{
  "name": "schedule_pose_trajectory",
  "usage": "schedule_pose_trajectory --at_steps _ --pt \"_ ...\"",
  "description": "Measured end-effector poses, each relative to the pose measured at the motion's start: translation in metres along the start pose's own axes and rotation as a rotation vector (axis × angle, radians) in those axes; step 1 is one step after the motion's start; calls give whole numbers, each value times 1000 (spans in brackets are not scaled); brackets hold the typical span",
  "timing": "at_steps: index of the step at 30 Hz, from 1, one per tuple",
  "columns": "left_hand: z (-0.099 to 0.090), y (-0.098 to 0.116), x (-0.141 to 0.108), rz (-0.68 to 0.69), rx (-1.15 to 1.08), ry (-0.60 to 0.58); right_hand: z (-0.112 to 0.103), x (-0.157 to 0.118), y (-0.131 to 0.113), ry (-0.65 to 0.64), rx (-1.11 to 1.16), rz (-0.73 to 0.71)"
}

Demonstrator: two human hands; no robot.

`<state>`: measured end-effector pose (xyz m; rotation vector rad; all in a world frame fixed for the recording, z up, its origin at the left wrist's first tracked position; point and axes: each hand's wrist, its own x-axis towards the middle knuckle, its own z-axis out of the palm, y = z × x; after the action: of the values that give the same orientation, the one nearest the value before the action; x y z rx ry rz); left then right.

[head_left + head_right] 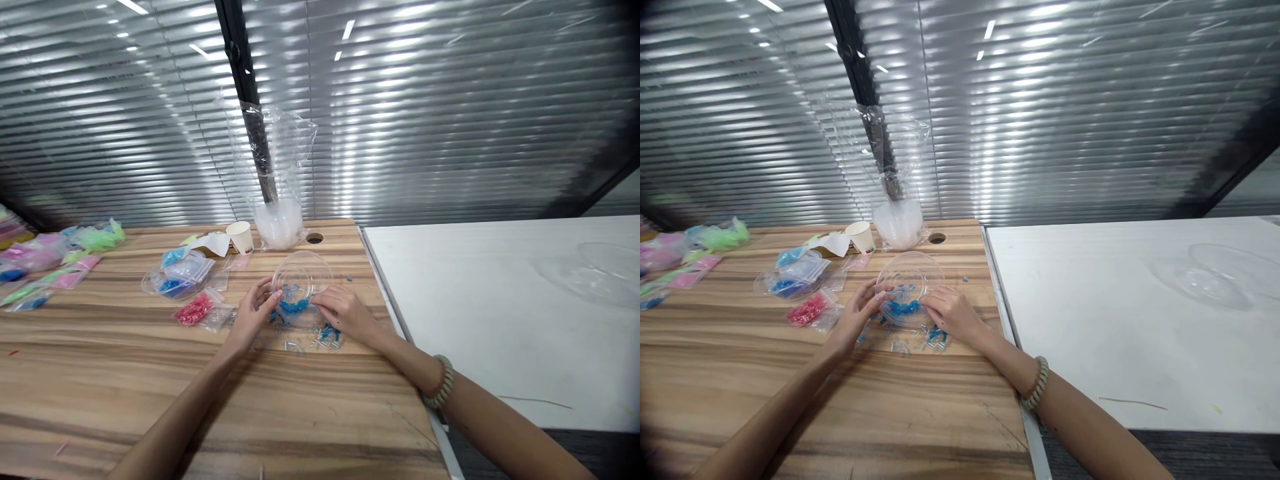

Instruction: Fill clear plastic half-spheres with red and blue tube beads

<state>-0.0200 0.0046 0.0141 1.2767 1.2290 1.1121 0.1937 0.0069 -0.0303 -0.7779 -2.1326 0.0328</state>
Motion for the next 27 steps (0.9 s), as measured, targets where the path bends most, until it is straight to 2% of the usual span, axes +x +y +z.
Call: schedule_pose_trajectory --at_steps 18,27 --pt "0 -1 0 22 14 -29 2 -1 1 -35 28 12" --pt "-2 -5 1 43 14 -36 1 0 0 -52 -17 -25"
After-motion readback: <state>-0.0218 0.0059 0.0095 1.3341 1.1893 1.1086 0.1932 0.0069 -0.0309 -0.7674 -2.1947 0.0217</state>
